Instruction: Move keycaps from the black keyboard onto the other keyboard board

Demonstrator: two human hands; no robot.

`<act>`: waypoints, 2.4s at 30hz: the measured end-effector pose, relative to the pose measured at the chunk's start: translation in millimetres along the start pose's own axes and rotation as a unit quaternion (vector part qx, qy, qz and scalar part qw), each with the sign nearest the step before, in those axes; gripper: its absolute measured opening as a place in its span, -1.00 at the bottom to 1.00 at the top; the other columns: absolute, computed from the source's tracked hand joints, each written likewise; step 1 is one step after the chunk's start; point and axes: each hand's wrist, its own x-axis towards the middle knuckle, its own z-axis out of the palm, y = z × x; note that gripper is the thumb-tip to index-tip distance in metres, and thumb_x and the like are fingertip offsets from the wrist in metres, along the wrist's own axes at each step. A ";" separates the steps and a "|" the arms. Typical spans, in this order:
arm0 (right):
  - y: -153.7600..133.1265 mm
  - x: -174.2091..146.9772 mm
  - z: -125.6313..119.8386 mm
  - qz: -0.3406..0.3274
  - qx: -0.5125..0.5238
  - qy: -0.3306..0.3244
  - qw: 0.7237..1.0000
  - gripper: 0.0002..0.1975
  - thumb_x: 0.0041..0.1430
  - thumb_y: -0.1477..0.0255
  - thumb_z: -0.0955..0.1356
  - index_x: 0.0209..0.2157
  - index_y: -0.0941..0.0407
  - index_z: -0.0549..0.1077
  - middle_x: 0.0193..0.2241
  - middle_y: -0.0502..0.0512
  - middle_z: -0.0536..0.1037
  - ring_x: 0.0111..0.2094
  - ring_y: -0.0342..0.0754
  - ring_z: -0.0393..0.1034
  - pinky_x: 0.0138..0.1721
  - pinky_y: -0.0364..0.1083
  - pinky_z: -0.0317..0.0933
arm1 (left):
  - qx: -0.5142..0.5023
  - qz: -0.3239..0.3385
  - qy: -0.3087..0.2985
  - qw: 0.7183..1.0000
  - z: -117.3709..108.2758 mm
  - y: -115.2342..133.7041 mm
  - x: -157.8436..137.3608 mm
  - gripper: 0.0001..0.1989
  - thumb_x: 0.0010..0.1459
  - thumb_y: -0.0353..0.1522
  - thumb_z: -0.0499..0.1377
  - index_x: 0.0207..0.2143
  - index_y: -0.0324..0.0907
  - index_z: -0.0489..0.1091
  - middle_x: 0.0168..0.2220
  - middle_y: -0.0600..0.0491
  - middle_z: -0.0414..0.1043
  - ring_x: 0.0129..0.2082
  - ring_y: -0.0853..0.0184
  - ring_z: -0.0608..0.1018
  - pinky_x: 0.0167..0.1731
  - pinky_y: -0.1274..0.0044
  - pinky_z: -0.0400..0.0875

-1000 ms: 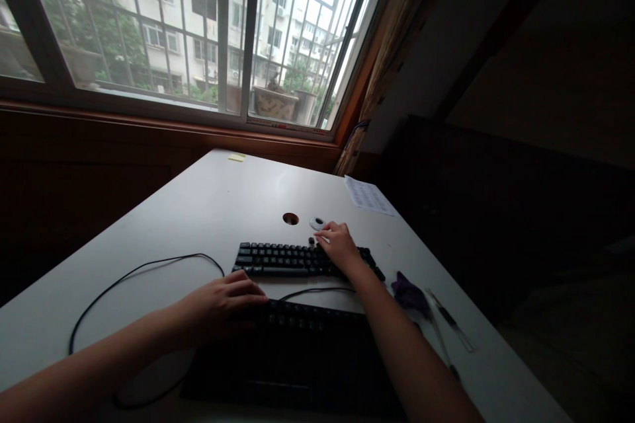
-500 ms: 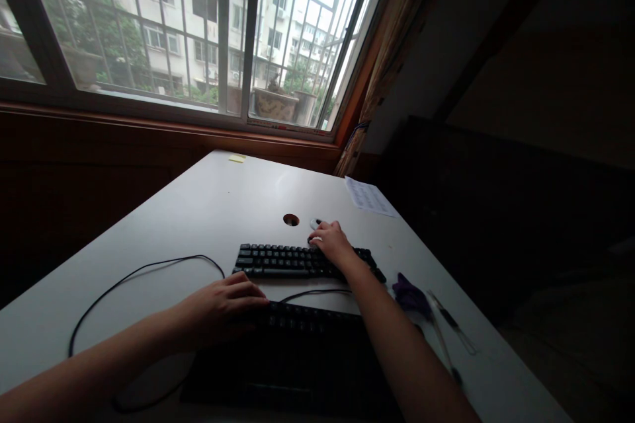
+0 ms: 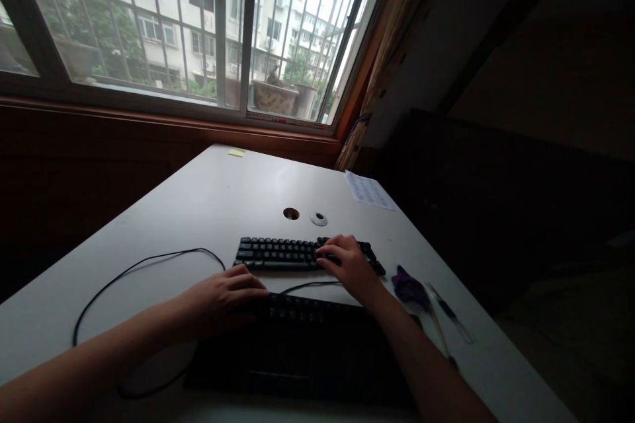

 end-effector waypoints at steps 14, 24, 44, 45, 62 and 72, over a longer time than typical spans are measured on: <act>-38.0 -92.3 -28.2 0.062 0.079 -0.099 0.990 -0.79 0.16 0.61 0.52 -0.19 0.06 0.65 -0.23 0.08 0.54 -0.14 0.04 0.46 -0.07 0.02 0.40 | -0.001 0.009 0.002 1.000 -0.8 -1.5 -1.0 -0.57 0.36 -0.37 0.25 0.25 -0.09 0.38 0.06 -0.11 0.52 0.00 0.14 0.51 -0.04 0.34 0.58; -43.0 -94.6 -20.6 0.058 0.061 -0.094 0.992 -0.79 0.16 0.62 0.52 -0.18 0.09 0.65 -0.26 0.09 0.55 -0.16 0.04 0.49 -0.10 0.02 0.42 | 0.003 0.009 0.000 1.000 -0.8 -0.9 -1.2 -0.58 0.38 -0.36 0.24 0.26 -0.09 0.38 0.07 -0.13 0.51 0.01 0.14 0.51 -0.04 0.34 0.57; -52.0 -91.5 -25.7 0.033 -0.002 -0.106 0.994 -0.79 0.17 0.62 0.51 -0.18 0.08 0.64 -0.27 0.08 0.58 -0.19 0.03 0.51 -0.13 -0.01 0.44 | 0.002 0.008 0.003 1.000 -1.2 -0.7 -0.6 -0.57 0.35 -0.37 0.26 0.25 -0.08 0.40 0.07 -0.12 0.52 0.02 0.15 0.51 -0.04 0.35 0.58; -52.3 -91.4 -25.9 0.029 -0.006 -0.108 0.994 -0.79 0.17 0.63 0.51 -0.18 0.09 0.64 -0.27 0.08 0.58 -0.19 0.04 0.51 -0.14 0.00 0.43 | 0.002 0.007 0.003 1.000 -1.8 -0.2 -0.4 -0.57 0.35 -0.36 0.26 0.25 -0.08 0.40 0.07 -0.11 0.52 0.02 0.15 0.51 -0.04 0.35 0.58; -51.8 -96.8 -26.8 0.037 -0.012 -0.088 0.995 -0.71 0.12 0.63 0.54 -0.13 0.07 0.67 -0.31 0.05 0.59 -0.25 0.02 0.55 -0.19 -0.02 0.48 | 0.005 0.009 -0.002 1.000 0.0 -2.7 -1.7 -0.57 0.37 -0.35 0.24 0.26 -0.09 0.38 0.08 -0.13 0.51 0.02 0.13 0.51 -0.03 0.33 0.57; -51.6 -108.8 -33.6 0.009 -0.010 -0.091 0.996 -0.64 0.20 0.59 0.50 0.02 0.04 0.64 -0.29 0.05 0.60 -0.28 -0.03 0.55 -0.23 -0.07 0.44 | 0.000 0.008 -0.001 1.000 -1.6 -1.6 -1.4 -0.57 0.38 -0.36 0.23 0.26 -0.08 0.38 0.07 -0.13 0.51 0.02 0.14 0.51 -0.02 0.33 0.57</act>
